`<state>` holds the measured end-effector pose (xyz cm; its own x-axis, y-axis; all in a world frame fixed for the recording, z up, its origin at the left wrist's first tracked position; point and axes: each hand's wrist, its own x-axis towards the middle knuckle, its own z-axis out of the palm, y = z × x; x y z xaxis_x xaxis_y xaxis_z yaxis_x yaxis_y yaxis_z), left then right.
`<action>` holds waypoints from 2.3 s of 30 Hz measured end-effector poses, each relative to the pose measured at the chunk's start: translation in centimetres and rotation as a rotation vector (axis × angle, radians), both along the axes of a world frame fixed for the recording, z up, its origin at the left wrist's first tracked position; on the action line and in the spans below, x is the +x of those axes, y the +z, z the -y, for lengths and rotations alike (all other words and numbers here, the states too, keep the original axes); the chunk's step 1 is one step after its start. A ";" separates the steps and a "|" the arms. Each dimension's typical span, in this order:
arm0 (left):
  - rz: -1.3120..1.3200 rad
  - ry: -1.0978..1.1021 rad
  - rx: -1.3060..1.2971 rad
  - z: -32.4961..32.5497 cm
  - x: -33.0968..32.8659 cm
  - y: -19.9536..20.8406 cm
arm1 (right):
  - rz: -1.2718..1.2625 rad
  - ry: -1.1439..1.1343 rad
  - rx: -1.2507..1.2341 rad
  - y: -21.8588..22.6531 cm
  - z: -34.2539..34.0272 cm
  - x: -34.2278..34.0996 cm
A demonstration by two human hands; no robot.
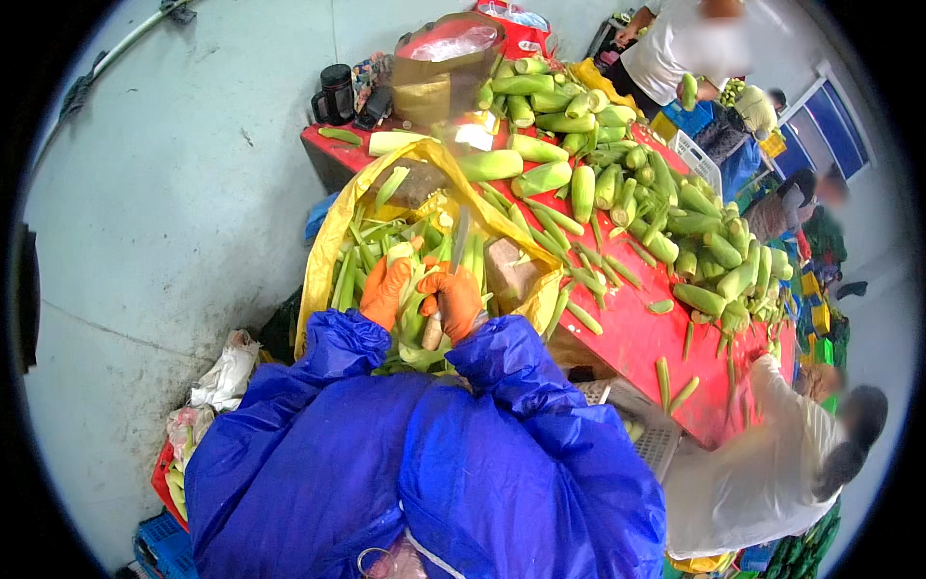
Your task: The person uses a knife to peel the outer layers of green vegetables, likely corn or similar produce, and places the peeled items into a white basket. The person works at a red table with a large pile of vegetables and wears orange gloves.
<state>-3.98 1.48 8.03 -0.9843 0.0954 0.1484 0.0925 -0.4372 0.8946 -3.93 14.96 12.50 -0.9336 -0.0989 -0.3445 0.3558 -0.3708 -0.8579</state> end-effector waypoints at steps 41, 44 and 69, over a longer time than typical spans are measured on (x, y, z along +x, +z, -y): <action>0.066 -0.383 0.636 1.9 -1.0 -0.3 | -0.051 0.036 0.048 -1.8 -2.4 -1.5; 0.030 -0.179 0.364 1.5 -0.3 -0.6 | -0.037 -0.026 -0.038 -3.1 -2.4 -1.5; -0.198 0.121 -0.176 0.8 -3.5 5.9 | -0.689 0.214 0.849 3.7 -1.3 -1.9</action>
